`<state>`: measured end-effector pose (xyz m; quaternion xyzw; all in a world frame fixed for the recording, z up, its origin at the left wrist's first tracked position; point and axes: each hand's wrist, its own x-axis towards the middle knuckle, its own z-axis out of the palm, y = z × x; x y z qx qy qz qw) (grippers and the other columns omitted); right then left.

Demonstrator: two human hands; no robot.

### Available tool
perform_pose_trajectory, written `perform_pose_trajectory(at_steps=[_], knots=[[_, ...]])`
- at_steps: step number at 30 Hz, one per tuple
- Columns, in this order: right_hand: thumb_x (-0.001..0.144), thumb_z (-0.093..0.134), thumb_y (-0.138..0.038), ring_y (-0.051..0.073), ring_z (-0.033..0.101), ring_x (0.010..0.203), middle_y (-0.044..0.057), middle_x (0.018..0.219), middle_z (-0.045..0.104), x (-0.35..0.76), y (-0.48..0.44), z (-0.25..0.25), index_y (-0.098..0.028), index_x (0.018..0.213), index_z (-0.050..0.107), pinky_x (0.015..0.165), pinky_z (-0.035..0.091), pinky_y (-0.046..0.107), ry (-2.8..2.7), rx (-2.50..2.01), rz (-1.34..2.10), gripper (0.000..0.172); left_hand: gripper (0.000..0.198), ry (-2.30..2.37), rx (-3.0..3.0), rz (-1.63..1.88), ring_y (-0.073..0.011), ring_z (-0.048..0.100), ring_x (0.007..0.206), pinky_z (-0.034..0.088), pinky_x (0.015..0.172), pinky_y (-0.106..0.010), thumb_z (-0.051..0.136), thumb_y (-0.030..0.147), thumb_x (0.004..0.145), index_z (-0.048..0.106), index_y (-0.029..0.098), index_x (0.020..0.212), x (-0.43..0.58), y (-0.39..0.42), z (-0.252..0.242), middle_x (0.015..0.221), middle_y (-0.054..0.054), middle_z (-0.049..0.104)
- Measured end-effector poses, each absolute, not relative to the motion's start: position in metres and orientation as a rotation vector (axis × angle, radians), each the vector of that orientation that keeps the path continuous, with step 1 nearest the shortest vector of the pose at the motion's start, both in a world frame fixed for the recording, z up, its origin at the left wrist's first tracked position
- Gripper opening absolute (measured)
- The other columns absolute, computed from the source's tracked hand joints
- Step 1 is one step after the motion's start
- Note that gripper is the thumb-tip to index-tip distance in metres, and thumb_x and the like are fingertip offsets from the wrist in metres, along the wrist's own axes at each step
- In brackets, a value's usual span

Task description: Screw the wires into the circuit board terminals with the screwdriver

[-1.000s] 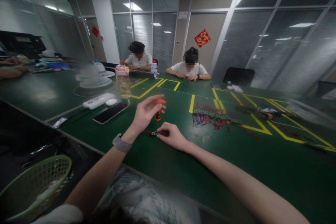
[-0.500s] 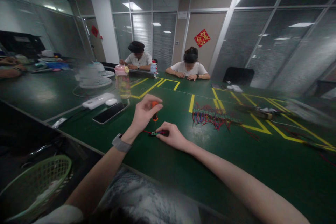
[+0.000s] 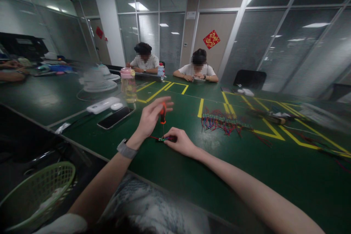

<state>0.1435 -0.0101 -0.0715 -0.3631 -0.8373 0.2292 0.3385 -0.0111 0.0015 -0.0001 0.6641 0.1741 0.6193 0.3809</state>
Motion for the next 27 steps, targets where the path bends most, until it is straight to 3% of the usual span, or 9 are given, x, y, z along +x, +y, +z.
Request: perform_pose_trajectory(at_steps=[2,5,8,11,14,17,20,23,27], knots=[[0.079,0.064,-0.017,0.016,0.06,0.078,0.005,0.085,0.064,0.1435,-0.0102,-0.0713,-0.016,0.089,0.071,0.073,0.05,0.029,-2.18,-0.943,0.598,0.012,0.03,0.391,1.652,1.507,-0.0175,0.064,0.092,0.054,0.079,-0.032,0.051,0.03,0.089,0.061,0.019,0.115,-0.0103,0.0011,-0.0003,0.107,-0.008,0.064],[0.078,0.064,-0.017,0.015,0.06,0.078,0.005,0.085,0.064,0.1437,-0.0099,-0.0717,-0.017,0.089,0.071,0.073,0.05,0.029,-2.182,-0.946,0.593,0.013,0.025,0.508,1.722,1.599,-0.0137,0.062,0.08,0.053,0.072,-0.027,0.063,0.027,0.081,0.066,0.018,0.104,-0.011,0.001,-0.0001,0.094,-0.005,0.065],[0.079,0.064,-0.017,0.016,0.06,0.077,0.005,0.085,0.064,0.1438,-0.0097,-0.0721,-0.017,0.089,0.072,0.072,0.05,0.029,-2.188,-0.951,0.589,0.013,0.017,0.611,1.797,1.691,-0.0146,0.059,0.091,0.051,0.078,-0.026,0.067,0.027,0.078,0.07,0.019,0.093,-0.0123,0.0022,-0.0006,0.1,-0.005,0.061],[0.078,0.064,-0.016,0.016,0.06,0.077,0.005,0.085,0.064,0.1436,-0.0096,-0.0724,-0.017,0.089,0.071,0.072,0.049,0.028,-2.183,-0.947,0.59,0.013,0.025,0.47,1.699,1.589,-0.0185,0.058,0.106,0.052,0.083,-0.03,0.051,0.03,0.088,0.067,0.021,0.105,-0.0115,0.003,-0.0016,0.119,-0.007,0.057],[0.078,0.064,-0.016,0.015,0.06,0.077,0.005,0.084,0.064,0.1433,-0.0095,-0.0728,-0.016,0.089,0.071,0.071,0.049,0.028,-2.18,-0.949,0.592,0.013,0.03,0.423,1.616,1.515,-0.0176,0.063,0.093,0.055,0.075,-0.031,0.052,0.029,0.088,0.061,0.019,0.114,-0.01,0.0027,-0.002,0.11,-0.009,0.062],[0.078,0.064,-0.016,0.015,0.06,0.076,0.004,0.084,0.064,0.1433,-0.0093,-0.073,-0.017,0.089,0.071,0.071,0.049,0.028,-2.18,-0.959,0.591,0.013,0.026,0.578,1.68,1.624,-0.0127,0.061,0.078,0.053,0.068,-0.025,0.065,0.026,0.078,0.065,0.018,0.103,-0.0106,0.0031,-0.0019,0.094,-0.005,0.063],[0.078,0.064,-0.016,0.015,0.06,0.077,0.004,0.085,0.064,0.1435,-0.0094,-0.0728,-0.017,0.089,0.071,0.072,0.049,0.028,-2.179,-0.958,0.59,0.013,0.018,0.627,1.768,1.688,-0.0147,0.059,0.092,0.051,0.076,-0.025,0.066,0.025,0.077,0.069,0.018,0.094,-0.0116,0.0043,-0.0019,0.104,-0.006,0.06],[0.077,0.064,-0.015,0.015,0.06,0.077,0.004,0.085,0.064,0.1436,-0.0099,-0.0723,-0.017,0.088,0.071,0.072,0.049,0.028,-2.18,-0.949,0.586,0.013,0.025,0.455,1.701,1.568,-0.0179,0.059,0.103,0.052,0.081,-0.03,0.05,0.029,0.089,0.066,0.02,0.106,-0.0104,0.0038,-0.002,0.118,-0.008,0.058],[0.077,0.064,-0.015,0.016,0.061,0.077,0.005,0.085,0.064,0.1432,-0.0108,-0.0711,-0.017,0.087,0.071,0.073,0.05,0.029,-2.173,-0.959,0.605,0.012,0.028,0.449,1.651,1.512,-0.0153,0.064,0.082,0.054,0.071,-0.029,0.055,0.03,0.086,0.064,0.019,0.11,-0.0093,0.0014,-0.0013,0.099,-0.006,0.066]])
